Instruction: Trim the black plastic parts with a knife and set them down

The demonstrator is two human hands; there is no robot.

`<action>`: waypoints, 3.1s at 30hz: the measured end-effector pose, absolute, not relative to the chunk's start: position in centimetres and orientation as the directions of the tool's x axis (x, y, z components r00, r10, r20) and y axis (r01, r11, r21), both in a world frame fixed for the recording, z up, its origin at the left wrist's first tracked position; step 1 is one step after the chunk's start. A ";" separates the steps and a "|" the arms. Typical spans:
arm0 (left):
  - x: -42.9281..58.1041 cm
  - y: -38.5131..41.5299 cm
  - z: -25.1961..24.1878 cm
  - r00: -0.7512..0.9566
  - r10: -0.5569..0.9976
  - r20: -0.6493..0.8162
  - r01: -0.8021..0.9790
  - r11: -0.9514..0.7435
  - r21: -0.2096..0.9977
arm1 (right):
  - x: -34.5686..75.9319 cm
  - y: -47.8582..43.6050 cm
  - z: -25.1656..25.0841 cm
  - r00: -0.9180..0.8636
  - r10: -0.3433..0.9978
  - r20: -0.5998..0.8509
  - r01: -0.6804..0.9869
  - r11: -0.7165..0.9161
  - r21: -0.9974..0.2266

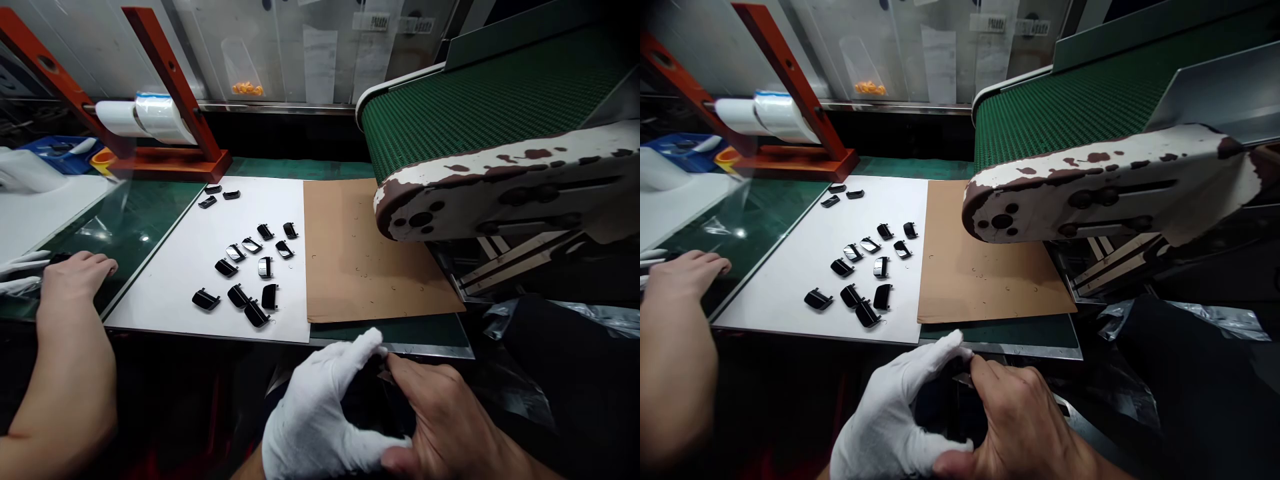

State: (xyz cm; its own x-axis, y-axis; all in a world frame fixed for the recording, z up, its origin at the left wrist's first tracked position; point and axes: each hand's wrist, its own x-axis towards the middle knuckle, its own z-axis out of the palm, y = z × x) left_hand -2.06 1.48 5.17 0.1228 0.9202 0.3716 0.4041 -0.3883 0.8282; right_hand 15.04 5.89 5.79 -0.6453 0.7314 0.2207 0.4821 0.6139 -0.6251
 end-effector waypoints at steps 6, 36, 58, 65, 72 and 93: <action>-2.0 1.5 4.8 0.116 0.928 0.354 0.423 -0.369 0.828 | 15.1 5.9 5.2 -0.643 0.709 0.290 0.484 0.670 -0.563; -0.7 2.1 2.4 -0.040 0.974 0.223 -0.108 -0.226 0.968 | 13.9 5.5 5.8 -0.390 0.787 0.479 0.491 0.618 -0.614; -1.2 2.5 3.4 -0.002 0.986 0.169 0.177 -0.166 0.970 | 18.2 5.2 3.8 -0.313 0.940 0.137 0.286 0.230 -0.930; -1.2 2.7 4.2 0.104 0.950 0.295 0.486 -0.308 0.818 | 16.8 4.9 5.1 -0.365 0.857 0.363 0.290 0.476 -0.831; -0.7 2.9 4.1 0.093 0.936 0.338 0.496 -0.338 0.800 | 16.8 4.5 5.1 -0.246 0.895 0.373 0.346 0.441 -0.828; -0.6 2.5 3.8 0.019 0.929 0.369 0.383 -0.347 0.856 | 16.7 4.4 5.6 -0.269 0.878 0.396 0.341 0.472 -0.813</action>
